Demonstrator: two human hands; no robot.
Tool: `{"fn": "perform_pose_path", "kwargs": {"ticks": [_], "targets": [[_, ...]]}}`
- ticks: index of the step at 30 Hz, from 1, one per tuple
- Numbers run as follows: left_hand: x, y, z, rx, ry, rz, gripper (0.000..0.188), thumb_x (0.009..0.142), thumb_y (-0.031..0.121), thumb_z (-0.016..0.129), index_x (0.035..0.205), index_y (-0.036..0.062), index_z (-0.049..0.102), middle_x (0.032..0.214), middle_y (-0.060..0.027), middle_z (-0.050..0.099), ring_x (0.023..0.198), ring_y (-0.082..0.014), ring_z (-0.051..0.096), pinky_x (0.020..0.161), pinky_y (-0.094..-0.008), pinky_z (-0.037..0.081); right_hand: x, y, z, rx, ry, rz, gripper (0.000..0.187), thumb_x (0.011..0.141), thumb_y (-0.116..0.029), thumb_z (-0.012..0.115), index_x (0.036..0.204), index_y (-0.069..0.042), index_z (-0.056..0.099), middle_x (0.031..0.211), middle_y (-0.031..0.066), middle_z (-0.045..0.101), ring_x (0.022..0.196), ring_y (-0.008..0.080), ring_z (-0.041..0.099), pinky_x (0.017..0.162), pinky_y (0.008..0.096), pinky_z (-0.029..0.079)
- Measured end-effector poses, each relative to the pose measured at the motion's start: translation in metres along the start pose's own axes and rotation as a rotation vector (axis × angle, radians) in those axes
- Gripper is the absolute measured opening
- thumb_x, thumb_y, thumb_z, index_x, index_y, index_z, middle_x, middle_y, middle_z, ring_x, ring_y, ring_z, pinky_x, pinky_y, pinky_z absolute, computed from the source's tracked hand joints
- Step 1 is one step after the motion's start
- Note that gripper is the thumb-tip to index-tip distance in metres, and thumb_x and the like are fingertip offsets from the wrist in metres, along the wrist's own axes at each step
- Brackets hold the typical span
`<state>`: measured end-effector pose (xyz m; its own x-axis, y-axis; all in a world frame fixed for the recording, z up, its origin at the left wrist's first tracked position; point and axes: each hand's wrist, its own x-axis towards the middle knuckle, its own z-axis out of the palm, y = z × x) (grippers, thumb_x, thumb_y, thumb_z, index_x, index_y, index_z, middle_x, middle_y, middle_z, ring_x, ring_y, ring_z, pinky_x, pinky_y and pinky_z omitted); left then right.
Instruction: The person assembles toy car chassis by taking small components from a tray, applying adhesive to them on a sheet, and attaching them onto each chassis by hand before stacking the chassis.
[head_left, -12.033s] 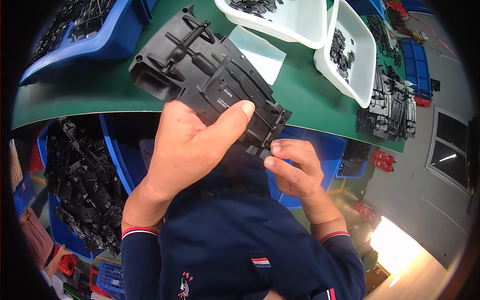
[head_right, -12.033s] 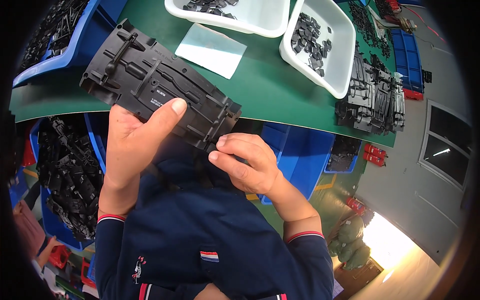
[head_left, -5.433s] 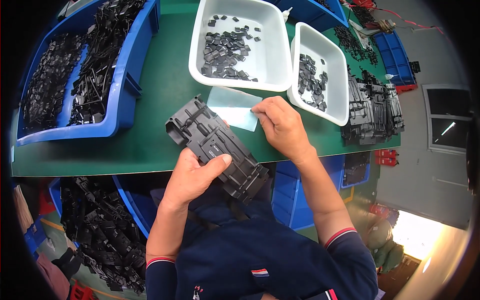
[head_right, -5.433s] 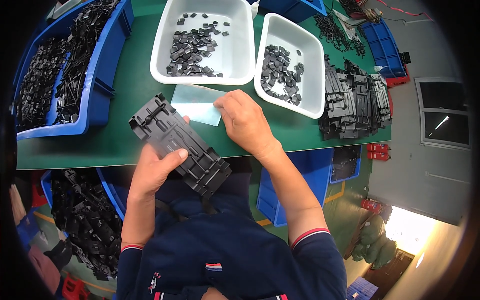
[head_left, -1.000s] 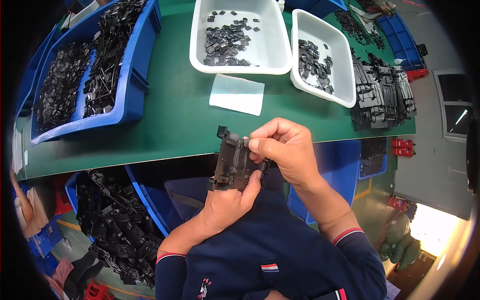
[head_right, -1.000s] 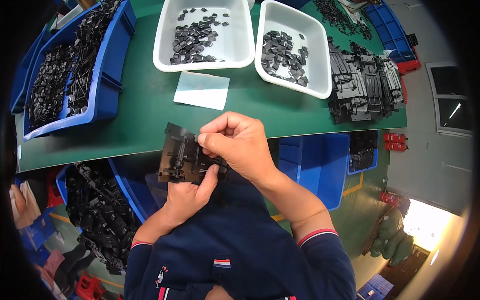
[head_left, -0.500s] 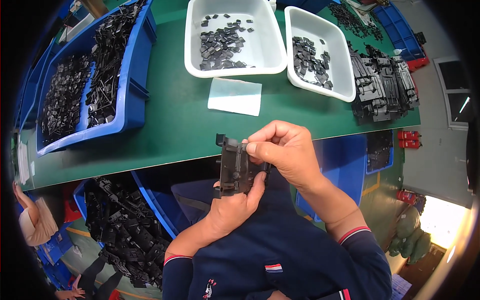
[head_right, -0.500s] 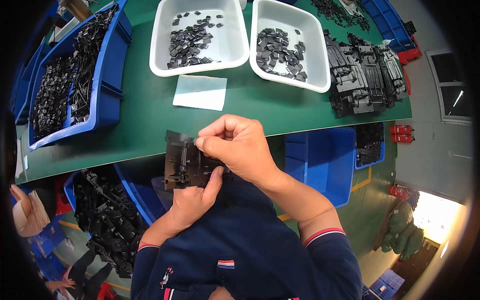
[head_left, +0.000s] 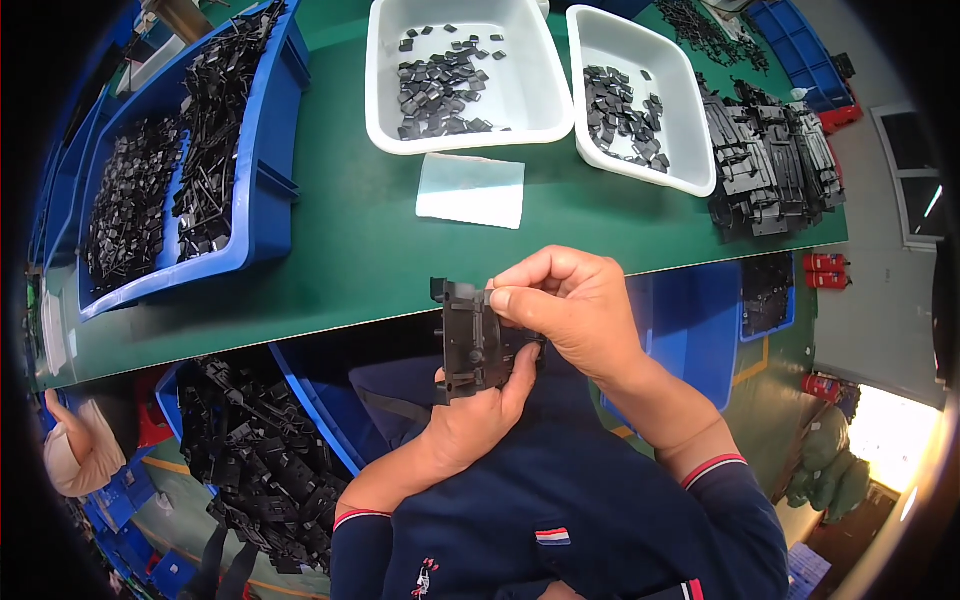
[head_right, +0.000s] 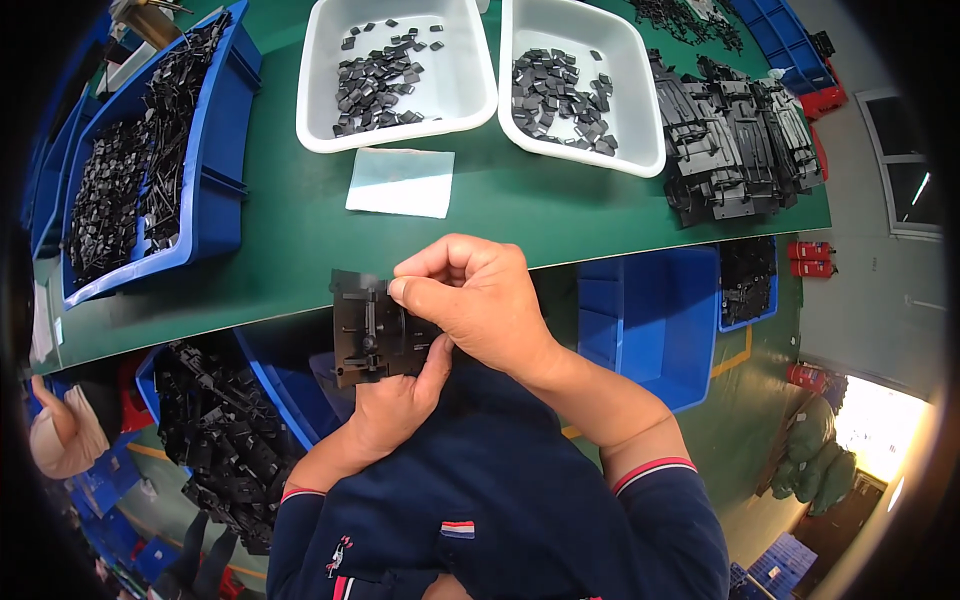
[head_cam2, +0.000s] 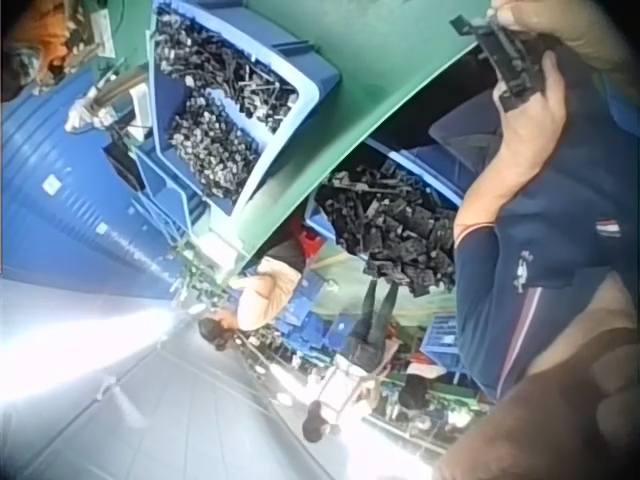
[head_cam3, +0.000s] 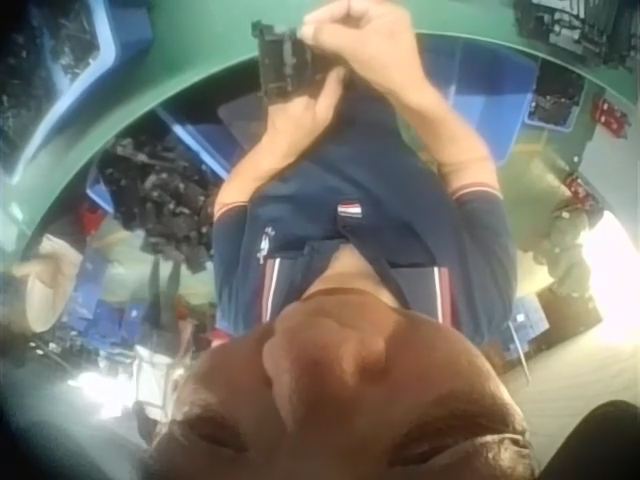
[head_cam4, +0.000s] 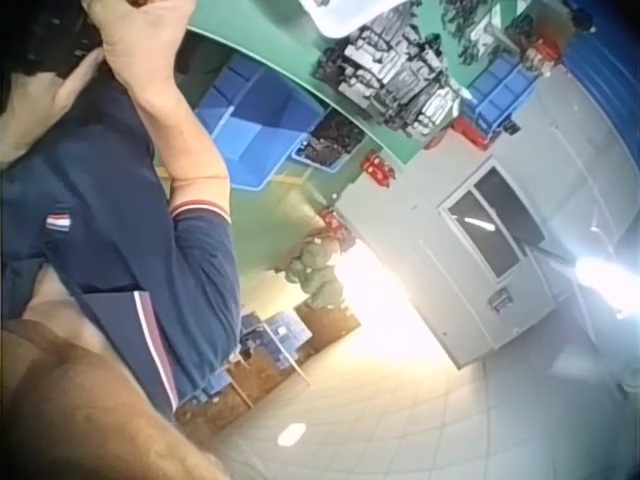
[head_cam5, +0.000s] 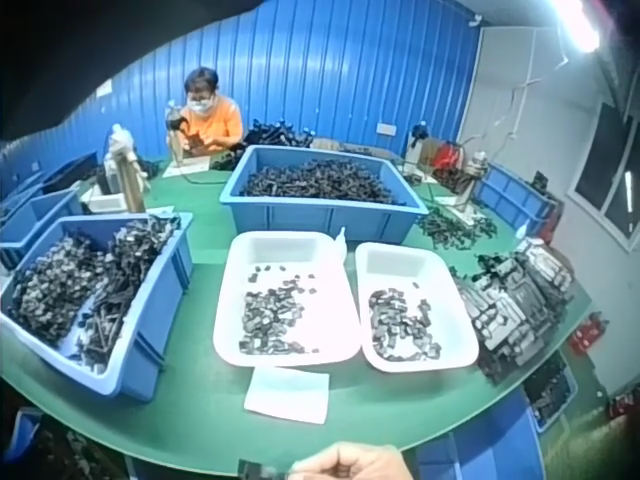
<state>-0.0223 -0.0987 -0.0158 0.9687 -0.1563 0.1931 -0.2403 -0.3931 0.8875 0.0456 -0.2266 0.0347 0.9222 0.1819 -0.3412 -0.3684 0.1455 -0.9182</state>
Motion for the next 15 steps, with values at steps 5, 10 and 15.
{"fn": "perform_pose_path", "kwargs": {"ticks": [5,10,15], "targets": [[-0.0003,-0.001,0.0006,-0.004,-0.001,0.007,0.03,0.084,0.005,0.067,0.113,-0.0003,0.058,0.101,-0.0119,0.063,0.092,-0.0277,0.062,0.079,-0.0361,0.048,0.0009,0.0017,0.0006,-0.012,-0.006,-0.016,0.011,0.08,-0.004,0.07,0.085,0.005,0.066,0.078,0.007,0.067,0.069,0.007,0.061,0.063,0.0224,0.051],[0.0008,0.0007,-0.0002,-0.056,0.001,0.0,0.03,0.085,0.005,0.067,0.113,-0.0003,0.058,0.102,-0.0121,0.063,0.092,-0.0276,0.062,0.08,-0.0359,0.048,-0.0005,0.0016,0.0018,-0.03,-0.004,-0.034,0.011,0.081,-0.005,0.069,0.085,0.005,0.066,0.078,0.0064,0.067,0.069,0.0067,0.061,0.063,0.0223,0.051],[0.0003,-0.0016,-0.0001,0.003,0.005,0.016,0.029,0.084,0.004,0.067,0.112,-0.0005,0.059,0.102,-0.0114,0.063,0.091,-0.0262,0.063,0.079,-0.0348,0.049,0.002,0.0016,-0.0001,-0.043,-0.029,-0.007,0.011,0.081,-0.005,0.068,0.086,0.005,0.066,0.078,0.0063,0.067,0.069,0.0067,0.061,0.063,0.022,0.051]]}}
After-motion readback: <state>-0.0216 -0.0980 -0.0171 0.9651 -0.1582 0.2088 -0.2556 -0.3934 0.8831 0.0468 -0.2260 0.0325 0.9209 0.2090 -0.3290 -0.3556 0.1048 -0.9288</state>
